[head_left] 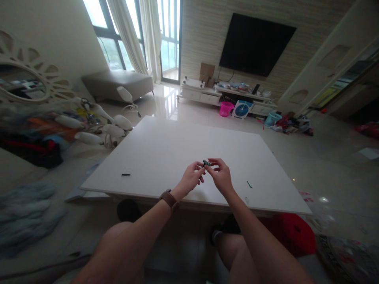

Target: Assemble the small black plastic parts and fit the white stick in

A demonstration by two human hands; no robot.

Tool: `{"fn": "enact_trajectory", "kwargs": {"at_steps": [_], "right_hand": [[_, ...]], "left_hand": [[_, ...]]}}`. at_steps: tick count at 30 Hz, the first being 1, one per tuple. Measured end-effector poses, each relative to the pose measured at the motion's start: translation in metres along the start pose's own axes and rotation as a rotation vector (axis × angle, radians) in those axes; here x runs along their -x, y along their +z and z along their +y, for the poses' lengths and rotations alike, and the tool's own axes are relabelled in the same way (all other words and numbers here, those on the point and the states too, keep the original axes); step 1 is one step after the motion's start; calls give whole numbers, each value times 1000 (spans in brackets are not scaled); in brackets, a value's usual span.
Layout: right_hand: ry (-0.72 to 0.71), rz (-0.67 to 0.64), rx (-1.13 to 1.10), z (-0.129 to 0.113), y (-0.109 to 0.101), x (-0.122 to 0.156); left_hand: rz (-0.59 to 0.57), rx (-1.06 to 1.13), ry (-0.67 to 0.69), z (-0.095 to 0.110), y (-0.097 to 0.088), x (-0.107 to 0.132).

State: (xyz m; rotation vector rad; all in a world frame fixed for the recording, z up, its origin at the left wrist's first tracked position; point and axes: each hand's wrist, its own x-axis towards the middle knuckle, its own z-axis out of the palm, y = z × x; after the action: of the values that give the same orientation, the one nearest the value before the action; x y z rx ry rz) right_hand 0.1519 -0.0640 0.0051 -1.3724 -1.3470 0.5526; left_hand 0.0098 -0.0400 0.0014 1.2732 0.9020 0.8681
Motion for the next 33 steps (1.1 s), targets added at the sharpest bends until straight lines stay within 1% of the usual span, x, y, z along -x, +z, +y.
{"fn": "enact_trajectory", "kwargs": {"at_steps": [3, 6, 10, 14, 20, 24, 27, 30, 33], "right_hand": [[-98, -44, 50, -5, 1, 1], [-140, -28, 96, -7, 4, 1], [-153, -21, 109, -5, 7, -2], [-167, -5, 123, -5, 9, -2], [-177, 11, 165, -6, 12, 1], [-192, -10, 163, -4, 14, 4], [-200, -15, 160, -3, 15, 3], [-190, 18, 158, 0, 15, 1], [-151, 39, 139, 5, 14, -1]], "left_hand": [[34, -49, -11, 3, -2, 3], [72, -78, -38, 6, -5, 1], [99, -136, -9, 7, -10, -3], [102, -210, 19, 8, -14, -6], [81, -273, 31, 6, -18, -4], [82, -323, 27, 6, -21, 0], [73, -320, 20, 7, -25, 1], [101, -329, 2, 6, -31, -2], [144, -435, -22, 1, -40, -10]]}}
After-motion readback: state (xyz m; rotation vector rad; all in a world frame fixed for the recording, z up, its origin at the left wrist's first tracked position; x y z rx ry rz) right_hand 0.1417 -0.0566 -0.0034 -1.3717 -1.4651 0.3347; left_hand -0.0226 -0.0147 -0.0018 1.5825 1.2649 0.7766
